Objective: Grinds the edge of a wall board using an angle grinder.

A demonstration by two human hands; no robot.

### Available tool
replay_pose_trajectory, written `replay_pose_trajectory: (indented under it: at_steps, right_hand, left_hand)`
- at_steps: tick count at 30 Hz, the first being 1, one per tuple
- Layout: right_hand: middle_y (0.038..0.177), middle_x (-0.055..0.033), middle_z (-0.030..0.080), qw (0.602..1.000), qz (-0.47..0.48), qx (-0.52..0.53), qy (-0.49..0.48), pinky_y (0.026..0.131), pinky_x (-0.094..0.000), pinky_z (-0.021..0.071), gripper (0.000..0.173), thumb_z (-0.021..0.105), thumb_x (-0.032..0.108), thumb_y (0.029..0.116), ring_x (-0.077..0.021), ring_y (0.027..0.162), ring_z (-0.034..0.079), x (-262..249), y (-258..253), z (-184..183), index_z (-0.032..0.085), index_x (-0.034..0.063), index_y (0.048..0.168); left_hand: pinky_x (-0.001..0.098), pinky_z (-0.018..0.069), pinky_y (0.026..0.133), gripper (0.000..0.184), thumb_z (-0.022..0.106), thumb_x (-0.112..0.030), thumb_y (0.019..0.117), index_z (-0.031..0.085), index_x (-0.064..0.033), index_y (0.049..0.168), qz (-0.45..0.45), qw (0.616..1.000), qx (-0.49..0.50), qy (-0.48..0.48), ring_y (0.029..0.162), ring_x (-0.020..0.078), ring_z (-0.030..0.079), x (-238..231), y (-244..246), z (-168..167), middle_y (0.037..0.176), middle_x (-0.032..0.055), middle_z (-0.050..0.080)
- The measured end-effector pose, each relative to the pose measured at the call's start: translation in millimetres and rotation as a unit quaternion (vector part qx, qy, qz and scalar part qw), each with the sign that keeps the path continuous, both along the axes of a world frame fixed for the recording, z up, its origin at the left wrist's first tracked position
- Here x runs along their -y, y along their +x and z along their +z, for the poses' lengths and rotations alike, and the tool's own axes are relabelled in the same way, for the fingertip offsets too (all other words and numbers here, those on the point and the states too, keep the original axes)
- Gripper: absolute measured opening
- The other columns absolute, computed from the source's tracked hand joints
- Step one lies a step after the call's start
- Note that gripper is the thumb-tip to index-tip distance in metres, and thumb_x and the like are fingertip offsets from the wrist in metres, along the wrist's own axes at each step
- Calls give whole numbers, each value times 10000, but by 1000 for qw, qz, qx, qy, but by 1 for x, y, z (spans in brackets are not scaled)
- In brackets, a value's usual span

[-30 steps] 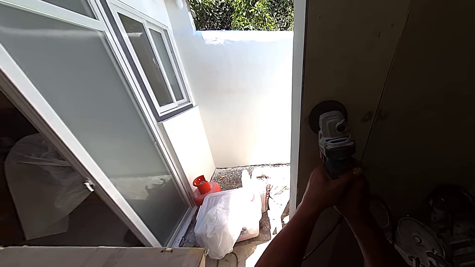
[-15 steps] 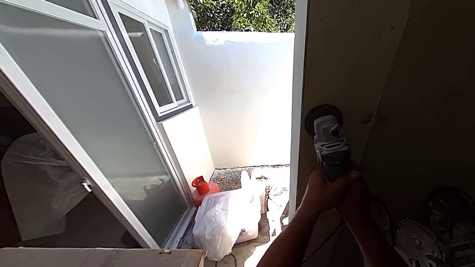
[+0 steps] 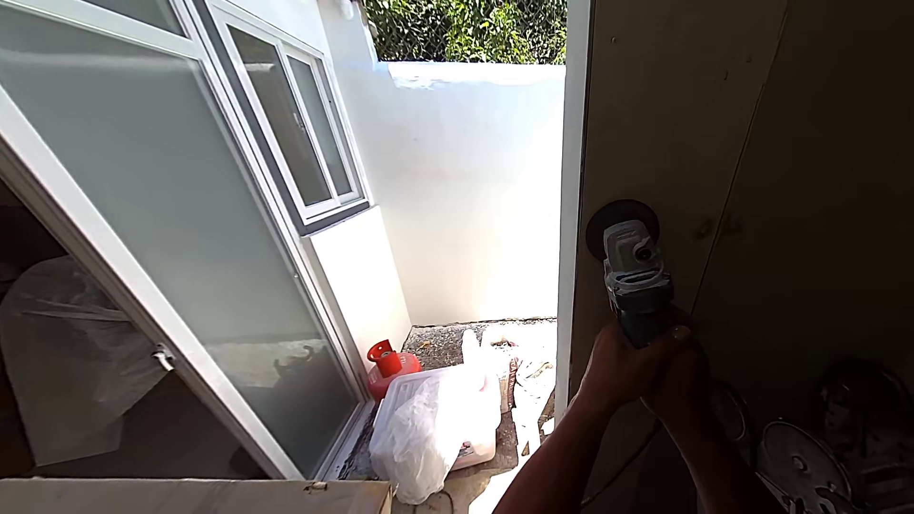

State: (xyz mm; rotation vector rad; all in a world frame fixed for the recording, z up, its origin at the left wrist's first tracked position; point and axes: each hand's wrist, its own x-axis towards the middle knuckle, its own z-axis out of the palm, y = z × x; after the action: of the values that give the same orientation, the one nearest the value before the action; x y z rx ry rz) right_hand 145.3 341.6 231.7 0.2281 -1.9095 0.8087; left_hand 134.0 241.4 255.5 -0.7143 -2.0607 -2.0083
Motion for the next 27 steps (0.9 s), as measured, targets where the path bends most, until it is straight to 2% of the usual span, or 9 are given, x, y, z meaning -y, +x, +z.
replay_pose_trajectory:
  at_steps: [4,6,8,11,14,18,22,27]
  right_hand:
    - [959,-123,714,999,3,21,-35,768,-445,587,584,704,341,804,-222,881,719,-2,1,-6,587,-34,1237]
    - [992,-124,724,999,8,15,-28,800,-429,590,624,695,361,807,-212,911,721,-4,-1,-8,591,-45,1270]
    - [1005,-111,732,1000,9,9,-17,794,-398,597,597,691,339,832,-193,908,726,-3,-2,-7,595,-46,1279]
    - [1002,-110,730,1000,12,6,-11,759,-395,603,569,691,307,835,-193,882,728,2,-1,-2,596,-43,1274]
    - [1020,-121,735,1000,13,8,-7,769,-398,602,580,695,296,833,-201,889,730,6,1,2,600,-50,1289]
    - [1010,-107,730,1000,1,6,-16,788,-386,598,584,688,323,842,-180,896,725,5,-3,-8,588,-45,1284]
    - [1009,-117,734,1000,5,-5,-5,748,-407,604,571,688,315,846,-203,881,731,5,-2,-2,599,-42,1283]
    - [1024,-120,730,1000,3,-1,2,755,-408,601,587,690,323,836,-205,882,726,5,0,1,593,-40,1286]
  left_hand:
    - [386,596,872,540,760,-498,887,660,-61,1187,-3,999,2,-37,917,135,714,-2,0,2,974,53,732]
    - [383,599,875,546,763,-503,884,660,-60,1186,-1,999,2,-36,919,133,716,-1,0,1,980,53,735]
    - [373,596,879,529,768,-488,885,663,-55,1171,3,1000,1,-26,915,127,716,-1,0,1,974,51,736]
    - [362,604,869,471,757,-457,908,666,-68,1159,7,1000,-2,-17,903,120,722,3,0,1,962,39,740]
    - [354,605,852,424,764,-419,915,677,-67,1135,8,1000,-7,0,883,124,722,6,1,1,944,38,741]
    - [358,595,881,509,768,-466,891,661,-52,1166,2,1000,3,-23,913,119,717,7,-1,-1,970,48,736]
    - [359,603,867,455,766,-446,904,676,-65,1138,3,1000,-6,-12,893,122,722,7,0,1,951,39,742]
    - [360,603,872,443,763,-435,912,677,-67,1143,-3,1000,-6,-11,901,124,723,7,0,2,958,41,742]
